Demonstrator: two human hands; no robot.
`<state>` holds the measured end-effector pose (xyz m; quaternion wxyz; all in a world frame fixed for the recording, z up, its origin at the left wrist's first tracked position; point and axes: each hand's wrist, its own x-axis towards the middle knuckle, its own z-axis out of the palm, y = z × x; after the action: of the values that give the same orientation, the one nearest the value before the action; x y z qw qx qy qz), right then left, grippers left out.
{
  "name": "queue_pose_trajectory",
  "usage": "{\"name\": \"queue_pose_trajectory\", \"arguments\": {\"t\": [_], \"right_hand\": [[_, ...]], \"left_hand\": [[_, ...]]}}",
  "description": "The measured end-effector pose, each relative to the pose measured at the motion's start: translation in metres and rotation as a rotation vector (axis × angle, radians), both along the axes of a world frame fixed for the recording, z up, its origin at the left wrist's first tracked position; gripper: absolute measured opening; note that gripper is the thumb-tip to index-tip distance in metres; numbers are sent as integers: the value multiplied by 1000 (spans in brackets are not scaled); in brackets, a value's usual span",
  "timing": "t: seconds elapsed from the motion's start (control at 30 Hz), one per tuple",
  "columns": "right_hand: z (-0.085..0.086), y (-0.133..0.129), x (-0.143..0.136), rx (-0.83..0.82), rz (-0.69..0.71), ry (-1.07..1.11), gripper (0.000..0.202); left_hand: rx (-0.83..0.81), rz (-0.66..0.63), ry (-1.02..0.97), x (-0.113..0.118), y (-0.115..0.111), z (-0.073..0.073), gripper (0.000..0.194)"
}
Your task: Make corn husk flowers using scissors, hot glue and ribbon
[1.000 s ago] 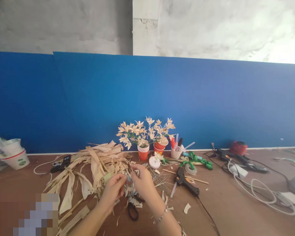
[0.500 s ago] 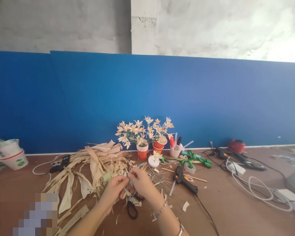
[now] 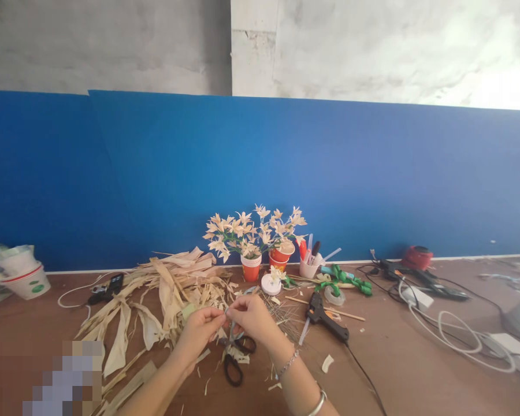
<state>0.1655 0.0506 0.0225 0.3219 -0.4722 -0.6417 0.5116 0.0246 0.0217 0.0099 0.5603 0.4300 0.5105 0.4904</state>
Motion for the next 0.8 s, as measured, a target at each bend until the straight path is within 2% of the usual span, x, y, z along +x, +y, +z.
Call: {"name": "queue_pose_trajectory", "arguments": {"t": [0.2, 0.33, 0.8], "right_hand": [[-6, 0, -4, 121, -51, 10, 11], [-7, 0, -5, 167, -60, 11, 10], [-7, 1, -9, 41, -64, 100, 11]], "left_hand": [[28, 47, 73, 1, -1, 1, 20], [23, 32, 73, 0, -2, 4, 19], [29, 42, -59, -3, -4, 5, 18]]}}
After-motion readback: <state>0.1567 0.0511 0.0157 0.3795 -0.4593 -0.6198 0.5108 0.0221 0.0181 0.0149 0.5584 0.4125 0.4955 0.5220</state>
